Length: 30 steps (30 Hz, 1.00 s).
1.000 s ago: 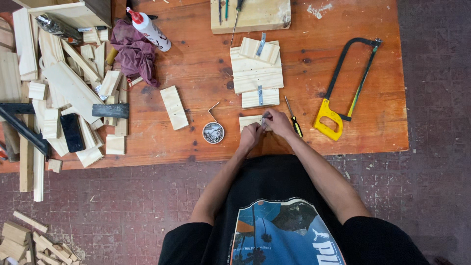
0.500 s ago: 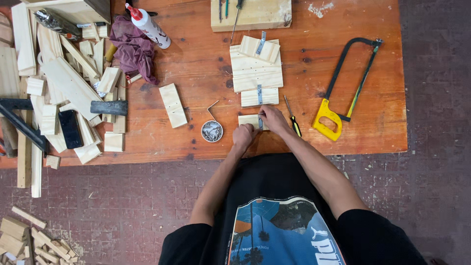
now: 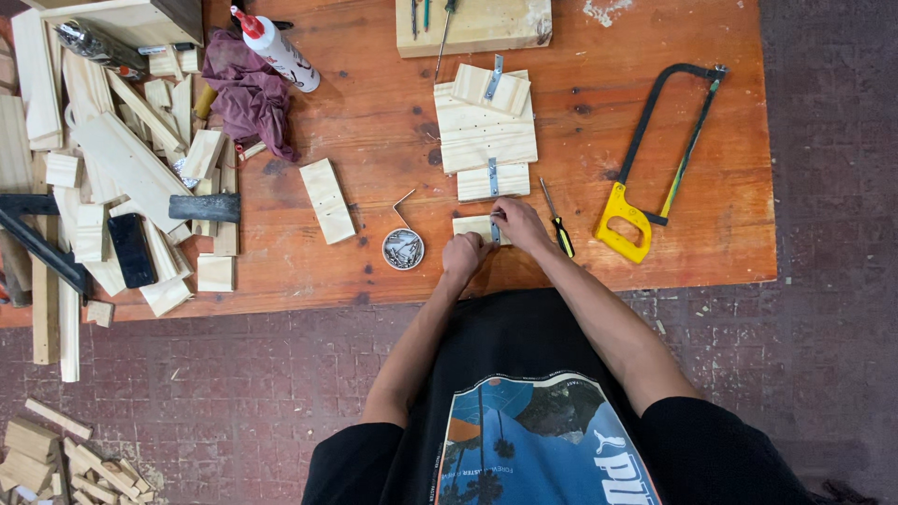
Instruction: The person attaches metal brackets to small wooden blocks using a screwdriver. They repeatedly pick up a bracket, align it on a block, and tighten screws to secure it. The person handles multiple blocks and brackets, stacking the completed pieces on the workbench.
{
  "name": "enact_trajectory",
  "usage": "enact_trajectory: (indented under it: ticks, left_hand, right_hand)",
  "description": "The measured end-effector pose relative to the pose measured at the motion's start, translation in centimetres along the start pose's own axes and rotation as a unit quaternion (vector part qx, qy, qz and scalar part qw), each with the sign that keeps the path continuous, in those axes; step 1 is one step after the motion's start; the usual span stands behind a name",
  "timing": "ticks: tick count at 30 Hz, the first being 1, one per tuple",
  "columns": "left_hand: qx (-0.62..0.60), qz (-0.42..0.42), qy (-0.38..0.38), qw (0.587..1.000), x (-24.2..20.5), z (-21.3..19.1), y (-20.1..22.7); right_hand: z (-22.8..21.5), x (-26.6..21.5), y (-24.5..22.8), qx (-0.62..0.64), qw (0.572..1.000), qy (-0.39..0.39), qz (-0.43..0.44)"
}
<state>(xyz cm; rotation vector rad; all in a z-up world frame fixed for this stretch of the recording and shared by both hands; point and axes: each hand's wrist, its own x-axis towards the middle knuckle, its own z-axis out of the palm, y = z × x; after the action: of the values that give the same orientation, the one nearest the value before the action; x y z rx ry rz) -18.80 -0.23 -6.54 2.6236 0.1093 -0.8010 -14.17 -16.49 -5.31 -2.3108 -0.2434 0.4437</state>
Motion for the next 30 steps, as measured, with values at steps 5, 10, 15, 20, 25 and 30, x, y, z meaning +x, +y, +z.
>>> enact_trajectory:
  ticks: [5, 10, 15, 20, 25, 30]
  left_hand:
    - [0.034, 0.002, -0.002, 0.999, -0.4, -0.7, 0.5]
    - [0.01, 0.009, 0.008, 1.0, 0.1, 0.1, -0.3]
    - [0.012, 0.004, -0.005, 1.0, -0.2, -0.4, 0.0]
    - [-0.088, 0.005, -0.038, 0.995, -4.7, -6.2, 1.4]
    - [-0.183, 0.02, 0.02, 0.983, -3.6, -3.7, -4.3]
    - [-0.138, -0.018, 0.093, 0.986, -5.8, -6.0, -11.4]
  right_hand:
    - [-0.3, -0.2, -0.6, 0.002, 1.0, 0.008, -0.008]
    - [0.7, 0.5, 1.2, 0.008, 0.999, 0.016, -0.037]
    - [-0.5, -0.7, -0.6, 0.012, 1.0, 0.008, 0.009]
    - [-3.0, -4.0, -3.9, 0.072, 0.996, -0.002, 0.057]
    - [-0.3, -6.6, -3.6, 0.021, 0.998, -0.038, 0.048]
    - [1.1, -7.2, -7.2, 0.059, 0.995, -0.086, 0.003]
